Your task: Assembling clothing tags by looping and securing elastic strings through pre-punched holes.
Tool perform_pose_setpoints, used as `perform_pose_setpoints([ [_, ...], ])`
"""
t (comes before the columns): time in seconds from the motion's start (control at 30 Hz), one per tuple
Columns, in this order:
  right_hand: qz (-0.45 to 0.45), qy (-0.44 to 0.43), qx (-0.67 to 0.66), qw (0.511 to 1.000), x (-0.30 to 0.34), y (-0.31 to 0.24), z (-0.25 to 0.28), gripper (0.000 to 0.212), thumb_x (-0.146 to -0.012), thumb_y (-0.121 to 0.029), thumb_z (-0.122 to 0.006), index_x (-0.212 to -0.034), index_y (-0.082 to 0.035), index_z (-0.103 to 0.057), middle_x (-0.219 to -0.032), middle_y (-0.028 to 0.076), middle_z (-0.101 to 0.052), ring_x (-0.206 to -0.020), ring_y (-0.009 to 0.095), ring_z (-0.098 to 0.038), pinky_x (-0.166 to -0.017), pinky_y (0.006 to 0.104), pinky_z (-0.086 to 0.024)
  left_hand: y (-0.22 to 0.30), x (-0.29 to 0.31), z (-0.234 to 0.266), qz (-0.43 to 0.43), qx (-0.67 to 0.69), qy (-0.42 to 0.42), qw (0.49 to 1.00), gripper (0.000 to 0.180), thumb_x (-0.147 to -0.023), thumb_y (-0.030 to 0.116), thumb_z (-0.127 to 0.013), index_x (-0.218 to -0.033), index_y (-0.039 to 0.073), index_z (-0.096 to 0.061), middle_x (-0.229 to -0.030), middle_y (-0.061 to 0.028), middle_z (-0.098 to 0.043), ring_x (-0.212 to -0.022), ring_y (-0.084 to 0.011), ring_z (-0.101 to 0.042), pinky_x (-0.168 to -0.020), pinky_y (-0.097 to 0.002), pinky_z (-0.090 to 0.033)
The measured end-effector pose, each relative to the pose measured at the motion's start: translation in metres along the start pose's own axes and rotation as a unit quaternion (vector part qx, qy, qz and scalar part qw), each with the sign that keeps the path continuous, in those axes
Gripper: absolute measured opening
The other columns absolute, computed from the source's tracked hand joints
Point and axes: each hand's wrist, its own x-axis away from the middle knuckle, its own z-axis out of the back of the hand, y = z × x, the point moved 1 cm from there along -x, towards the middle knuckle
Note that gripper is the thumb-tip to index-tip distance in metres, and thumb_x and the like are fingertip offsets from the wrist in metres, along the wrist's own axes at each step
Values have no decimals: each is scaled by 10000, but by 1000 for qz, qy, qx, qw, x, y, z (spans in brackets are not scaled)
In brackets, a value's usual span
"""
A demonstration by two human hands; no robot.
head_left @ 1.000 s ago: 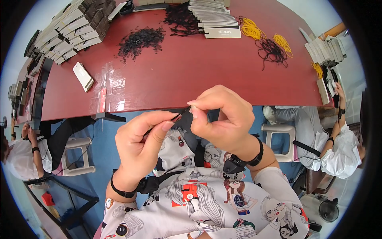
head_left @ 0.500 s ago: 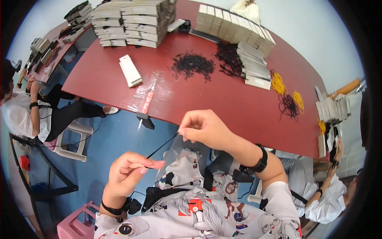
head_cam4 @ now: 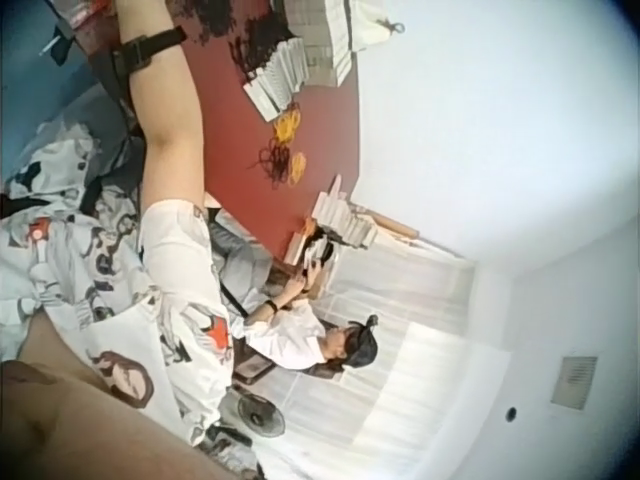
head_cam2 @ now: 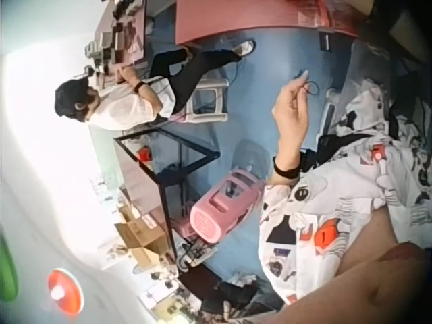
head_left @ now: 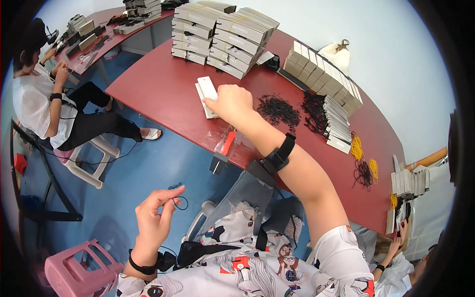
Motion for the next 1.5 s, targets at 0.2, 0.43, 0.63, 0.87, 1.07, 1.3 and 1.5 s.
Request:
perform_pose_setpoints([
  [0.2,-37,77,-17,996,13,5,21,384,-712,-400,-603,-766,-22,-649,-683,185,-630,-682,325,-640,-620,395,-514,-14,-4,6,86,-29,15,996,72,-835,44,-557,-817,-12,-597,-827,-92,-651,-693,-116,-594,-622,-222,-476],
  [0.43,-47,-130,-623,770,146,15,25,118,-895,-88,-479,-950,-37,-388,-806,113,-633,-647,112,-595,-547,230,-470,-32,-10,-18,13,111,20,994,104,-851,84,-547,-841,-13,-586,-798,-79,-595,-829,-172,-568,-786,-305,-455],
  [0.63,-61,-76,-484,870,227,15,-15,156,-865,-67,-526,-964,-20,-415,-739,106,-630,-568,127,-588,-511,255,-453,-50,0,-29,150,313,-43,937,115,-896,62,-484,-967,-18,-525,-904,-71,-592,-726,-107,-532,-712,-260,-437],
  [0.87,37,84,-292,952,222,6,-30,126,-808,-50,-591,-895,-21,-504,-645,111,-576,-528,243,-583,-488,307,-445,-41,-5,-48,122,276,6,953,156,-885,136,-512,-926,-6,-560,-834,-33,-604,-627,-41,-461,-581,-188,-378],
  [1.07,35,106,-279,954,215,7,-31,119,-808,-24,-568,-906,-20,-499,-644,106,-591,-521,243,-589,-473,309,-443,-39,-15,-62,90,261,-27,961,163,-890,131,-532,-925,-8,-608,-866,-33,-631,-665,-22,-451,-593,-167,-358],
  [1.3,5,89,-310,947,212,10,-31,112,-824,-32,-545,-920,-17,-490,-674,102,-619,-535,233,-610,-474,298,-454,-73,-45,-75,146,212,-14,966,168,-882,172,-555,-910,20,-620,-679,51,-537,-570,-1,-374,-505,-167,-289],
  [1.5,6,70,-317,946,212,14,-43,117,-825,-41,-548,-923,-13,-489,-692,113,-628,-548,229,-619,-491,299,-467,-86,-50,-78,172,257,24,951,165,-880,195,-552,-912,43,-606,-557,98,-403,-447,-2,-280,-406,-176,-189],
])
